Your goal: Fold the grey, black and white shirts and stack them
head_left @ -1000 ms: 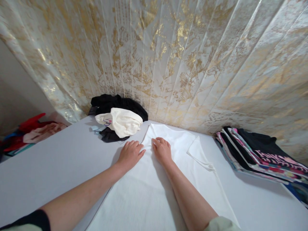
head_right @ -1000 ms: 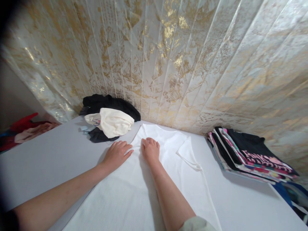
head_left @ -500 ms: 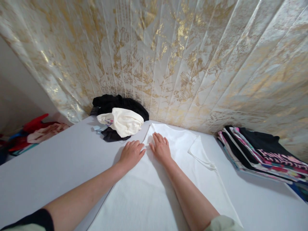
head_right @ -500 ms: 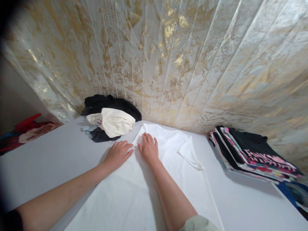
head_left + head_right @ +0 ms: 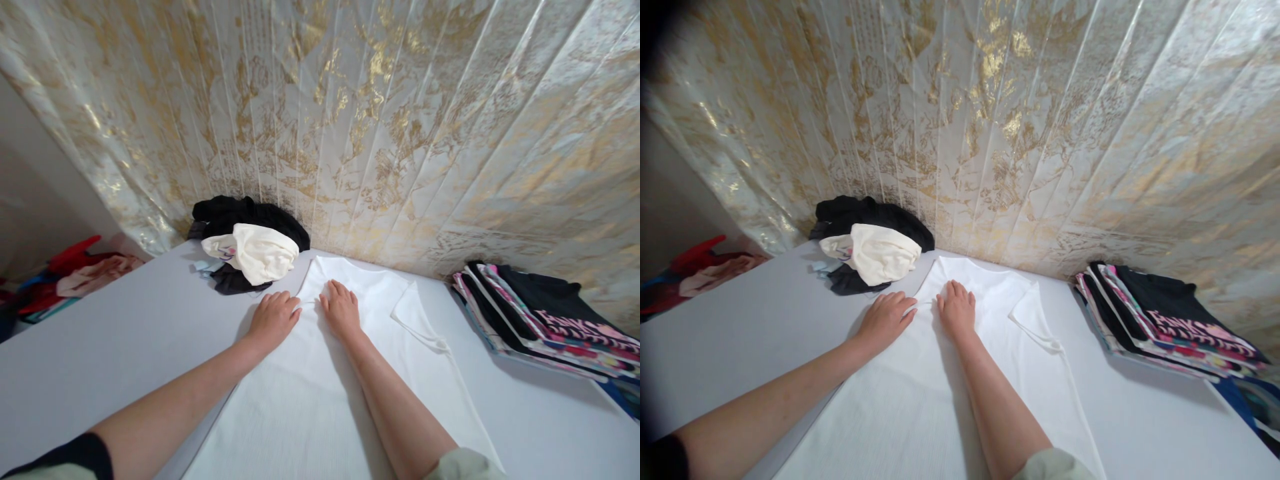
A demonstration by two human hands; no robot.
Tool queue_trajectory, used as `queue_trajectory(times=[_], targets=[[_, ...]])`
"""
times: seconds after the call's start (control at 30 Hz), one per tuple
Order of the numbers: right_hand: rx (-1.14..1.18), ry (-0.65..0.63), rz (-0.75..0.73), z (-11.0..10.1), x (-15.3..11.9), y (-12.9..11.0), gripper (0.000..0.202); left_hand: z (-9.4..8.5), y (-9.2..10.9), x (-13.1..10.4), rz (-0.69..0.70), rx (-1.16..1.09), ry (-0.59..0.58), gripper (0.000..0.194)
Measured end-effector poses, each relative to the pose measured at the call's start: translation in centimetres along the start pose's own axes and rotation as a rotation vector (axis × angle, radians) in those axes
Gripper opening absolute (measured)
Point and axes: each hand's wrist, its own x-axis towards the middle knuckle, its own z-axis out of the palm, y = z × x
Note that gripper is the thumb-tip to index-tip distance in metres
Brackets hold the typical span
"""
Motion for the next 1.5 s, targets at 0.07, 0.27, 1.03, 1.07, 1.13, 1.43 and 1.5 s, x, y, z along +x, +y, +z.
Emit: queue_trajectory(times=[0.07, 0.27, 1.03, 1.07, 1.13, 1.43, 1.5], targets=[[0.013, 0.021, -0.079, 0.1, -0.1, -0.3, 0.048, -0.1, 0.0, 0.0, 0.001, -0.002, -0.001, 0.017], [0.038, -0.037, -0.175, 0.4, -0.4, -1.2, 0.039, -0.2, -0.1, 0.0, -0.001, 0.001, -0.005, 0.017], [-0.03, -0.025, -0.022, 0.2, -0.3, -0.4, 0.042, -0.4, 0.0, 0.0, -0.013, -0.023, -0.025, 0.017], [-0.032, -0.009, -0.003, 0.2, -0.2, -0.2, 0.041, -0.3, 0.0, 0.0, -0.011, -0.023, -0.025, 0.017], [-0.026, 0.024, 0.019, 0.1, -0.1, 0.0, 0.041, -0.2, -0.1, 0.0, -0.01, -0.024, -0.021, 0.017], [0.01, 0.059, 0.028, -0.1, -0.1, -0.2, 0.031, 0.1, -0.2, -0.1, -0.005, -0.01, -0.007, 0.017], [-0.001, 0.074, 0.068, -0.1, -0.1, -0.1, 0.031, 0.0, -0.2, -0.1, -0.006, -0.01, -0.008, 0.018]])
